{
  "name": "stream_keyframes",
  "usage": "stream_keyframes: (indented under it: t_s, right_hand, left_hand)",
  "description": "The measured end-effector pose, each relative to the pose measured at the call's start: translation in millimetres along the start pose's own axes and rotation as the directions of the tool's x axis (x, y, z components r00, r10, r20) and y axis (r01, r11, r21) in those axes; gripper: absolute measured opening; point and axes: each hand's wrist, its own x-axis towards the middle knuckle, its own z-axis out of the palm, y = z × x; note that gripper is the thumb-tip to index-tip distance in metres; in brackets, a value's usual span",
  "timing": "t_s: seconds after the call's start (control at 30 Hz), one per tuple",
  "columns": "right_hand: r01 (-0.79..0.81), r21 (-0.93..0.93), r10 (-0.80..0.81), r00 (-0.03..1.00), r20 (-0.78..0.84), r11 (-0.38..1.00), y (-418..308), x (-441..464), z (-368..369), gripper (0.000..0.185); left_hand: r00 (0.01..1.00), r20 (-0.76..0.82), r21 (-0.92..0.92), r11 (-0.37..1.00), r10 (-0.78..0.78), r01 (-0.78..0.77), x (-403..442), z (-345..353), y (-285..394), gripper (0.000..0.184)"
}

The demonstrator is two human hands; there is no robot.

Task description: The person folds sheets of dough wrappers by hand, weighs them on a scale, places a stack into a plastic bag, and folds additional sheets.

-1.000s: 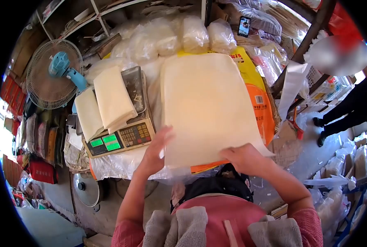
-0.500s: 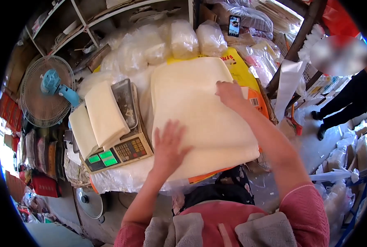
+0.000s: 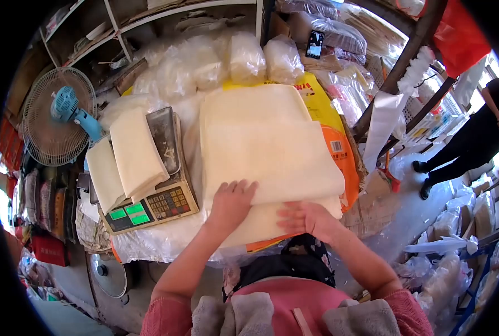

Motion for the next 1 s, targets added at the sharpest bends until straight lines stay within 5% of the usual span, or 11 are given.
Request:
stream_keyframes:
  t_s: [0.1, 0.2, 0.37, 0.5, 0.6, 0.63, 0.7, 0.73, 0.83, 0.9, 1.0]
  right_hand:
    - [0.407, 0.168, -0.366, 0.902, -0.228, 0.898, -21, 12, -5, 0.051]
    - [0.578, -0.274, -0.638, 0.724, -0.262, 0.769, -57, 2, 44, 0.038]
    - [0.397, -0.842, -0.548, 0.64, 0.539, -0.365, -107, -51, 96, 0.035]
    - [0.584, -0.689, -0.423, 0.544, 0.725, -0.43, -84, -42, 83, 0.047]
    - [0.583, -0.688, -0.424, 0.542, 0.725, -0.432, -43, -22, 27, 0.042]
    - [0.613, -0.712, -0.434, 0.569, 0.698, -0.342, -27, -14, 3, 0.035]
    - [0.554, -0.821, -0.428, 0.715, 0.553, -0.135, -4, -11, -28, 0.036]
    - [0.546, -0.838, -0.443, 0.749, 0.494, -0.01, -3, -14, -33, 0.034]
    - [0.523, -0.803, -0.481, 0.803, 0.352, 0.286, -13, -16, -31, 0.022]
    - [0.013, -0.854, -0.398, 0.888, -0.229, 0.52, -19, -11, -32, 0.025]
    - [0.011, -0.915, -0.572, 0.784, -0.243, 0.403, -23, 4, -26, 0.021]
  left_hand:
    - [0.994, 0.1, -0.004, 0.999, -0.046, 0.047, -9, -9, 26, 0.064]
    - [0.996, 0.036, -0.098, 0.992, -0.081, 0.085, -13, -26, 38, 0.082]
    - [0.945, -0.158, -0.597, 0.79, -0.287, 0.14, -25, -56, 28, 0.094]
    - [0.866, -0.046, -0.86, 0.461, -0.498, 0.22, -48, -9, -22, 0.102]
    - [0.819, -0.485, -0.301, 0.938, -0.306, 0.173, -54, -7, -20, 0.092]
    - [0.752, -0.255, -0.919, 0.395, -0.608, 0.008, -51, 7, -14, 0.073]
    - [0.974, -0.226, -0.458, 0.88, 0.022, -0.126, -71, 1, -44, 0.048]
    - [0.993, -0.078, -0.59, 0.799, 0.088, -0.117, -71, -12, -39, 0.036]
    - [0.999, -0.01, -0.706, 0.707, 0.033, -0.031, -73, -3, -46, 0.034]
    - [0.964, -0.031, -0.748, 0.646, -0.266, 0.154, -68, 8, -37, 0.043]
    - [0.774, 0.0, -0.886, 0.359, -0.633, 0.294, -48, 13, -14, 0.068]
